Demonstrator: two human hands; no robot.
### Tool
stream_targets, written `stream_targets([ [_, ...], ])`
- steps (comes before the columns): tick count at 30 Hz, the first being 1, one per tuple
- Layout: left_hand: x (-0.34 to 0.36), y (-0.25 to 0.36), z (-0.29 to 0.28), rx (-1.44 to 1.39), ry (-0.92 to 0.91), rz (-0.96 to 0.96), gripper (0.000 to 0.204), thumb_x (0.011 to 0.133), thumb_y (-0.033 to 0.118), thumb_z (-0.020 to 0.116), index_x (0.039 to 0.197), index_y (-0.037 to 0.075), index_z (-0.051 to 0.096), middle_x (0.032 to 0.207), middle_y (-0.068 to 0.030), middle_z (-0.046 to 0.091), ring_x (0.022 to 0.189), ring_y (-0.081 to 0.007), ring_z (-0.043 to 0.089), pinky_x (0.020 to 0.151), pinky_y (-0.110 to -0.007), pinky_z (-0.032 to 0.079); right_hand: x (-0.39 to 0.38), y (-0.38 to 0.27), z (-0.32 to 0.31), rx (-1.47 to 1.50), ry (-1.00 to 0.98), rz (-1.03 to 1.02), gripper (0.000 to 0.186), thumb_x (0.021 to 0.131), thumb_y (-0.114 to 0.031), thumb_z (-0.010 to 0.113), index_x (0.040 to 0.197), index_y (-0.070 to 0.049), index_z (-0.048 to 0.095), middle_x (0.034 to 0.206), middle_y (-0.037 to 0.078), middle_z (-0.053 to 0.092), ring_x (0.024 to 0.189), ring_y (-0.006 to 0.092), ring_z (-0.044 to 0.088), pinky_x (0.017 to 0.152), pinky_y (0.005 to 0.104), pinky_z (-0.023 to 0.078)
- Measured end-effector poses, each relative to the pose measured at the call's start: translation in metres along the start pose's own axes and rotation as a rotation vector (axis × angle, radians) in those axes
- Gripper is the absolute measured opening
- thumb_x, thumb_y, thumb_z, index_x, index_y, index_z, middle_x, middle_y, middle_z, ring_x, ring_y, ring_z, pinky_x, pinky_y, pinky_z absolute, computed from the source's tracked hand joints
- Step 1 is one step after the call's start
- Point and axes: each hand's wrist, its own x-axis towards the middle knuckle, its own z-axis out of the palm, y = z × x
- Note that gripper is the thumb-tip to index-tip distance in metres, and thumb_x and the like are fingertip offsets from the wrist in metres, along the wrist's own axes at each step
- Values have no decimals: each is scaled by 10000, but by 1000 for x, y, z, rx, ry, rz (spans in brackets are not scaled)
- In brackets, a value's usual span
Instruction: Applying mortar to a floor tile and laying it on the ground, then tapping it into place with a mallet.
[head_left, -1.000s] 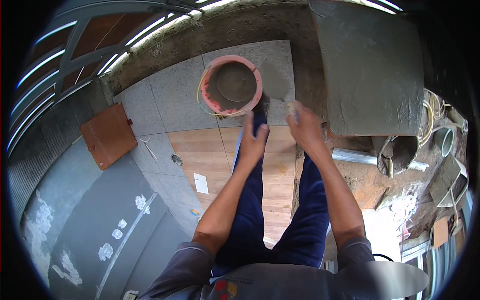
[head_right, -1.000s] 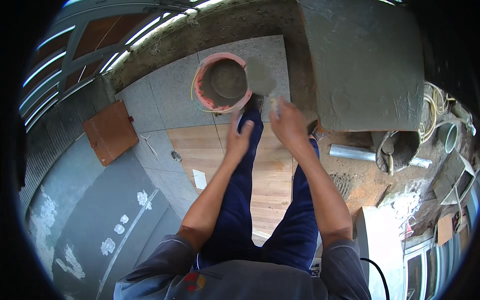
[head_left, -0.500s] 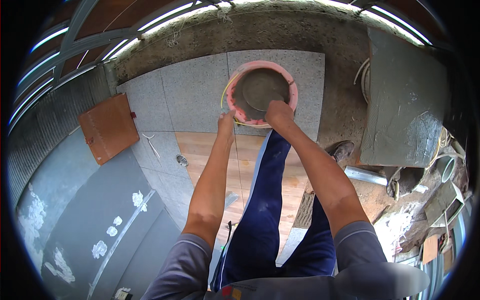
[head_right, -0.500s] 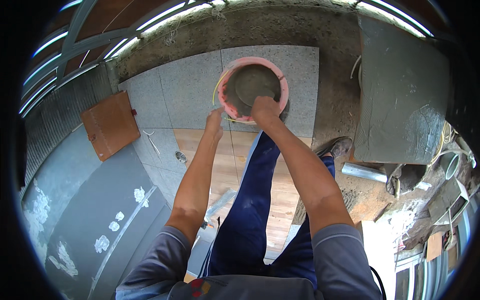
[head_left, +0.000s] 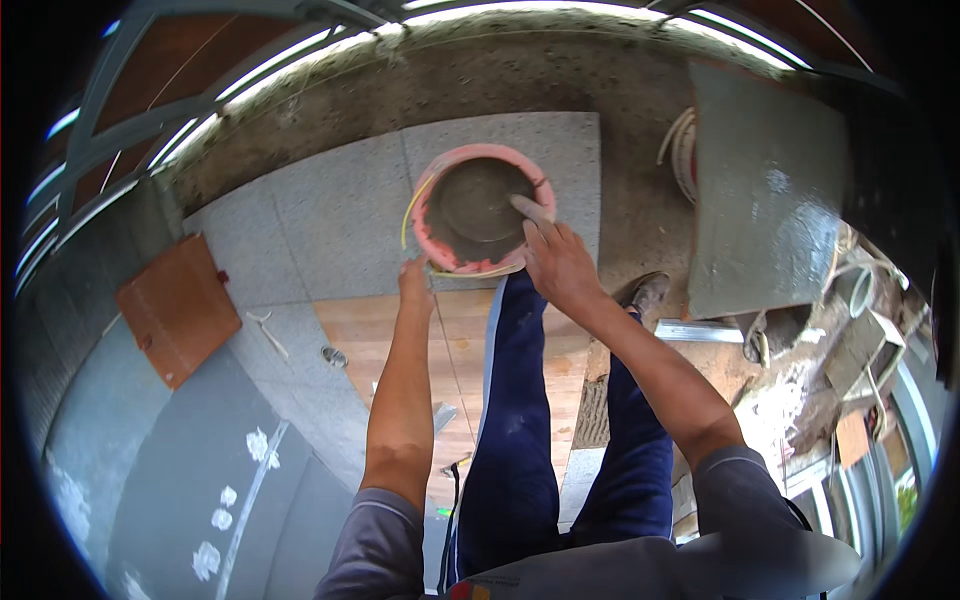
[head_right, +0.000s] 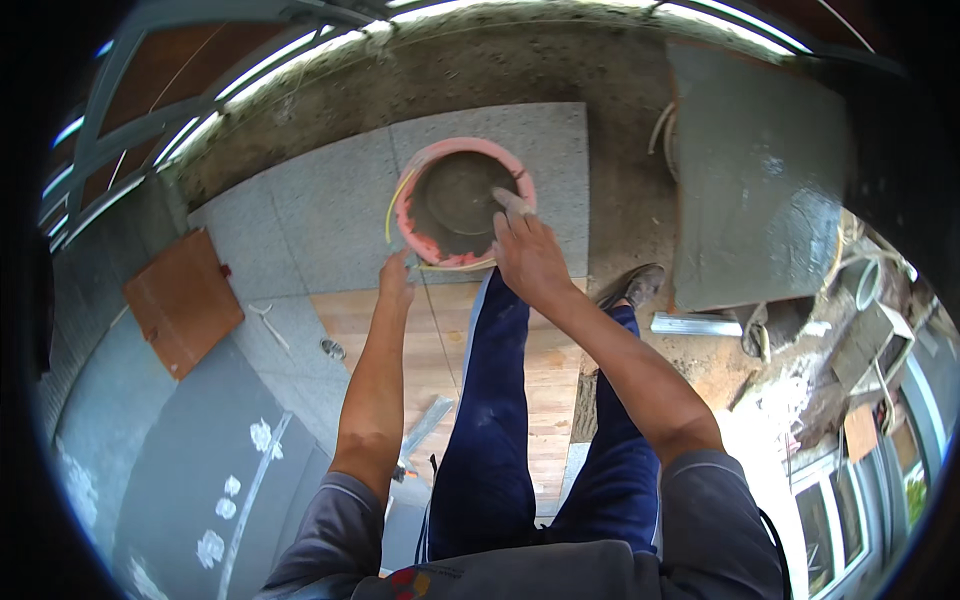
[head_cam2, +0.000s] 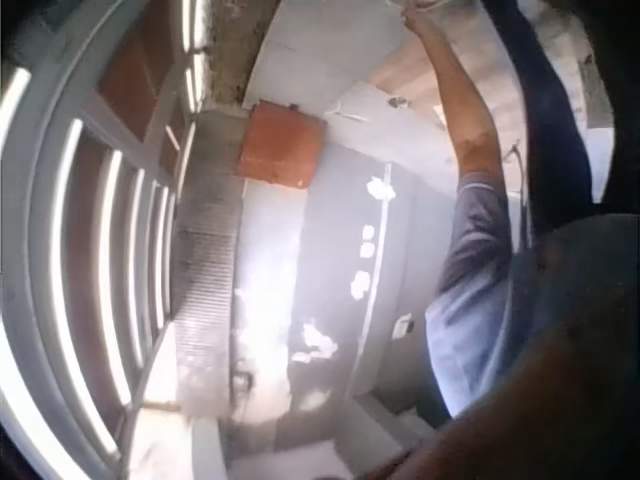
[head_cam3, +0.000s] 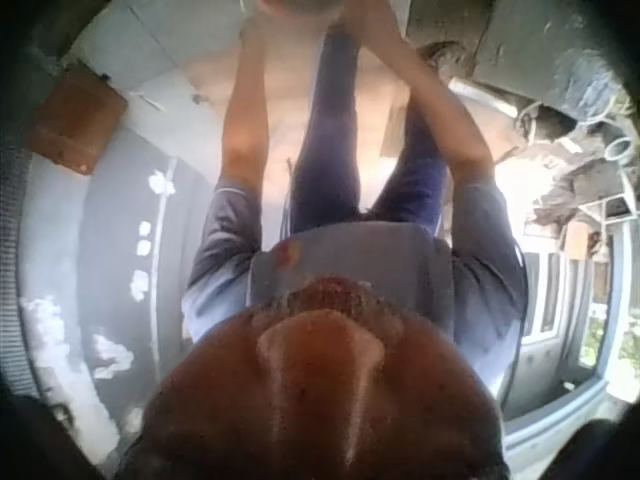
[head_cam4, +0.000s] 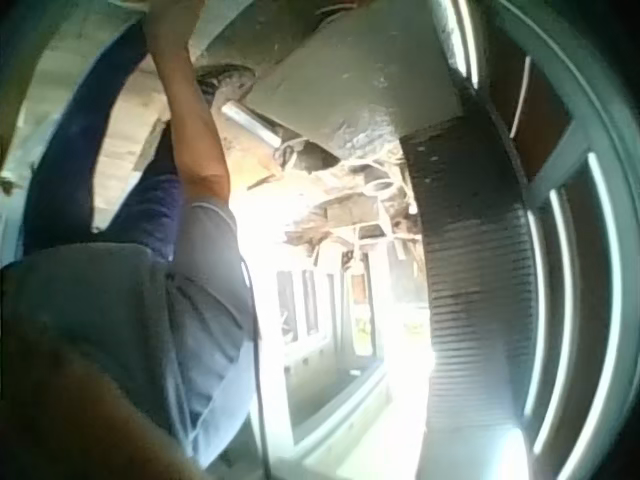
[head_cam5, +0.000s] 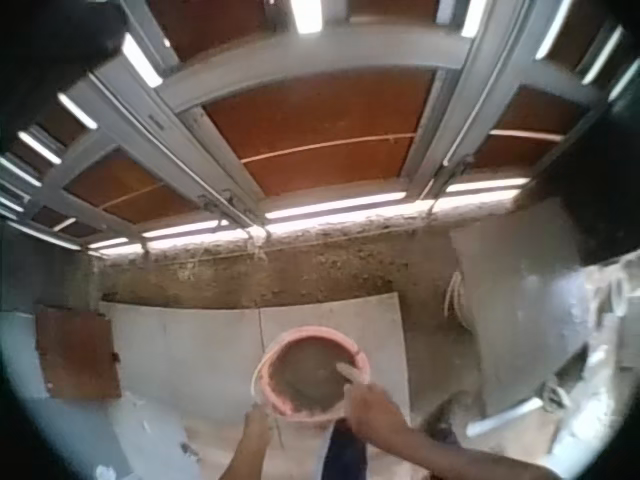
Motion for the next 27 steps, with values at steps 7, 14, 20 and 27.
stream_targets([
  [7, -54, 74, 16, -240, -192, -82, 185, 983, 266, 647, 872, 149, 558, 702, -7, 481, 605, -167, 471, 577, -354, 394, -119, 42, -105, -17, 31, 184, 425, 908, -137, 646, 1296, 27, 589, 1213, 209, 626, 1107, 382, 603, 970, 468, 497],
  [14, -176, 138, 49, -187, -232, -61, 332, 982, 331, 689, 758, 184, 491, 588, 36, 409, 518, -132, 413, 535, -309, 382, -212, 29, -183, -76, -113, 403, 434, 943, -185, 615, 1318, 30, 580, 1203, 226, 639, 1082, 402, 616, 962, 461, 510],
  [20, -248, 178, -6, -193, -88, -18, 307, 963, 327, 704, 763, 188, 516, 632, 37, 448, 557, -123, 435, 551, -297, 403, -245, -2, -246, -61, -200, 572, 440, 959, -209, 613, 1307, 59, 591, 1258, 277, 641, 1167, 423, 612, 1035, 459, 492],
  [27, -189, 177, -84, -187, -55, 22, 315, 957, 318, 672, 746, 176, 487, 675, 41, 444, 592, -129, 433, 550, -310, 385, -264, -3, -264, -109, -135, 519, 413, 947, -194, 605, 1304, 13, 588, 1215, 246, 655, 1142, 403, 624, 1000, 469, 504],
])
